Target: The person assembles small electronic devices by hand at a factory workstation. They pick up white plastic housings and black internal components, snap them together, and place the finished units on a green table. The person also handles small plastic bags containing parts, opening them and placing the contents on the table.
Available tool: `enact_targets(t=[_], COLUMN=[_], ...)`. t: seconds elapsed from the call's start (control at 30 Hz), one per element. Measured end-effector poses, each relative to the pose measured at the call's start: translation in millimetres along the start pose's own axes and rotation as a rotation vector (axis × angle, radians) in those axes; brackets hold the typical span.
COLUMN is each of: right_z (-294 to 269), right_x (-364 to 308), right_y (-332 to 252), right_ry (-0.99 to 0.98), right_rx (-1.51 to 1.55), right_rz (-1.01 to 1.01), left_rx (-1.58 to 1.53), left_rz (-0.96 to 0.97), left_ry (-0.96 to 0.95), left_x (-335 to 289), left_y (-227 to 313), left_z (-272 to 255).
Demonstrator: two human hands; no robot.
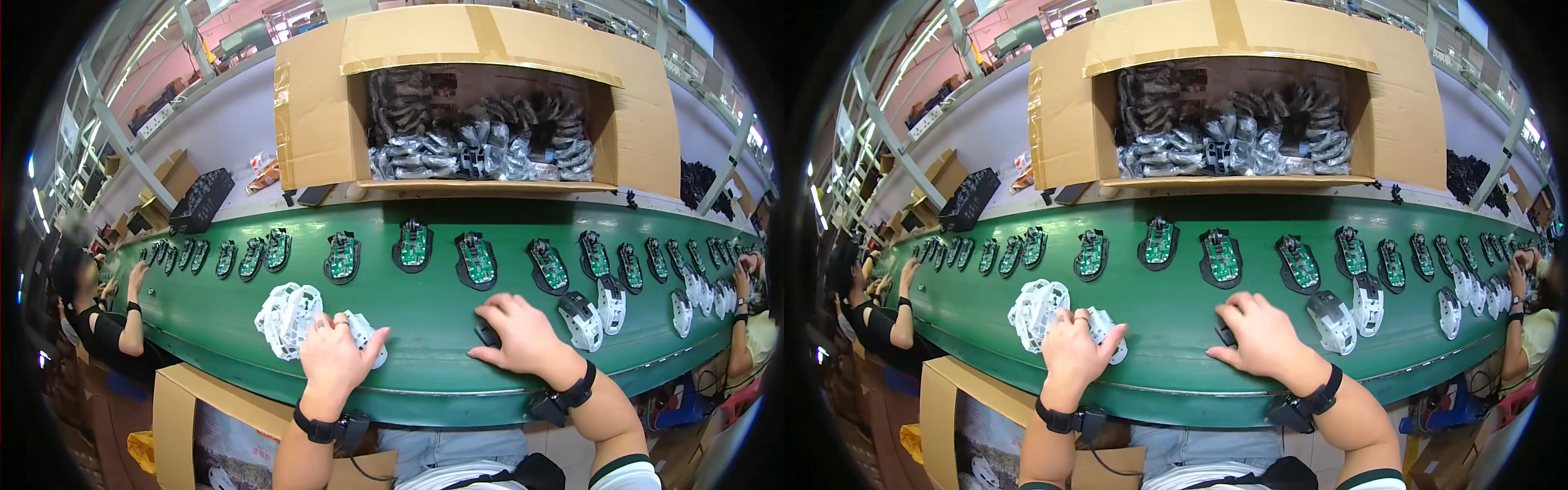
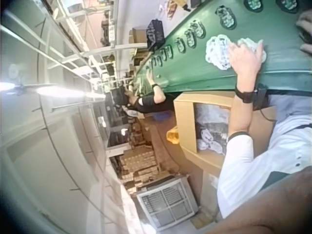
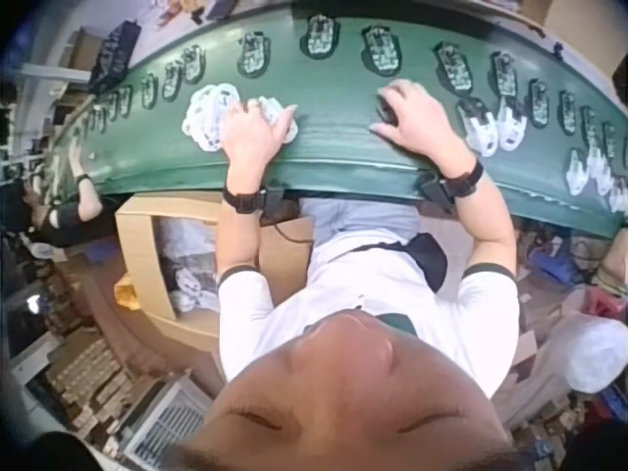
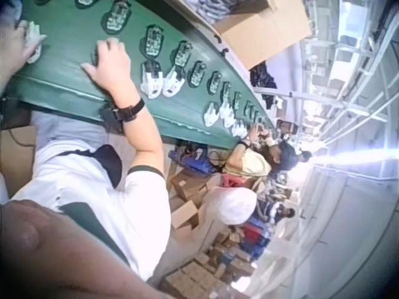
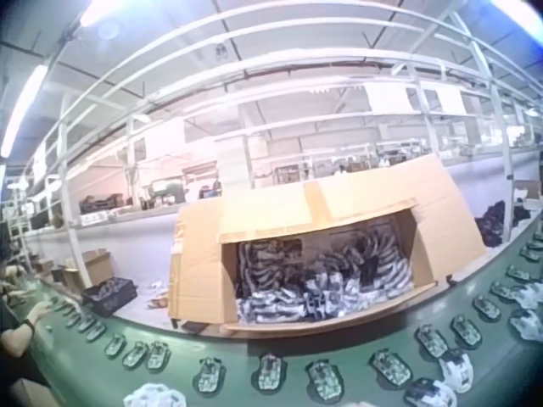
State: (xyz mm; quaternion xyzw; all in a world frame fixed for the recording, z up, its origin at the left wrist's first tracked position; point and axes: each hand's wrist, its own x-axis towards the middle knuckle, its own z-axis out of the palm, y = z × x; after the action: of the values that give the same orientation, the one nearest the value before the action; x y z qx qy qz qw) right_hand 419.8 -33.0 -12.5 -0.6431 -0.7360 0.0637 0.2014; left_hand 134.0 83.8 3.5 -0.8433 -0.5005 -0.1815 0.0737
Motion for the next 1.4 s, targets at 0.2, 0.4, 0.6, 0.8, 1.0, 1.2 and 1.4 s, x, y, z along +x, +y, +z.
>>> enact_targets(t=[0.2,0.4,0.6,0.8,1.0,1.2,1.4], right_z=[-6.7,-21.5,-21.9,-26.5,12.7,18.9,19.3], right_x=[-3.3,-0.4,-0.1,-2.0,10.8,12.2,11.6], right_y=[-9.2,-0.7,-7.5,-0.5,-34.2,-36.8,-47.3], right_ry=[-0.125,-0.21,-0.058,-0.034,0.242,0.3,0.405], right_rx=[0.081,0.158,-0.063,0.249,0.58,0.47,0.293], right_rz=[-0.076,-0.05,-0.099,-0.036,-0.294,-0.349,-0.359], left_rx=[-0.453,-0.376,-0.697,-0.736,-0.818,-0.895,-0.829], left_rz=[0.392,0.19,0.266,0.29,0.226,0.237,0.276], left_ry=[-0.057,0.081,-0.028,0.045,0.129,0.218,0.24], left_x=[0.2,-5.7,-16.9,-22.6,-32.2,-27.8,-29.8], left_y=[-10.5,9.2,24.8,32.7,40.0,34.2,36.0], left_z=[18.3,38.4,26.8,18.2,19.0,20.2,20.3])
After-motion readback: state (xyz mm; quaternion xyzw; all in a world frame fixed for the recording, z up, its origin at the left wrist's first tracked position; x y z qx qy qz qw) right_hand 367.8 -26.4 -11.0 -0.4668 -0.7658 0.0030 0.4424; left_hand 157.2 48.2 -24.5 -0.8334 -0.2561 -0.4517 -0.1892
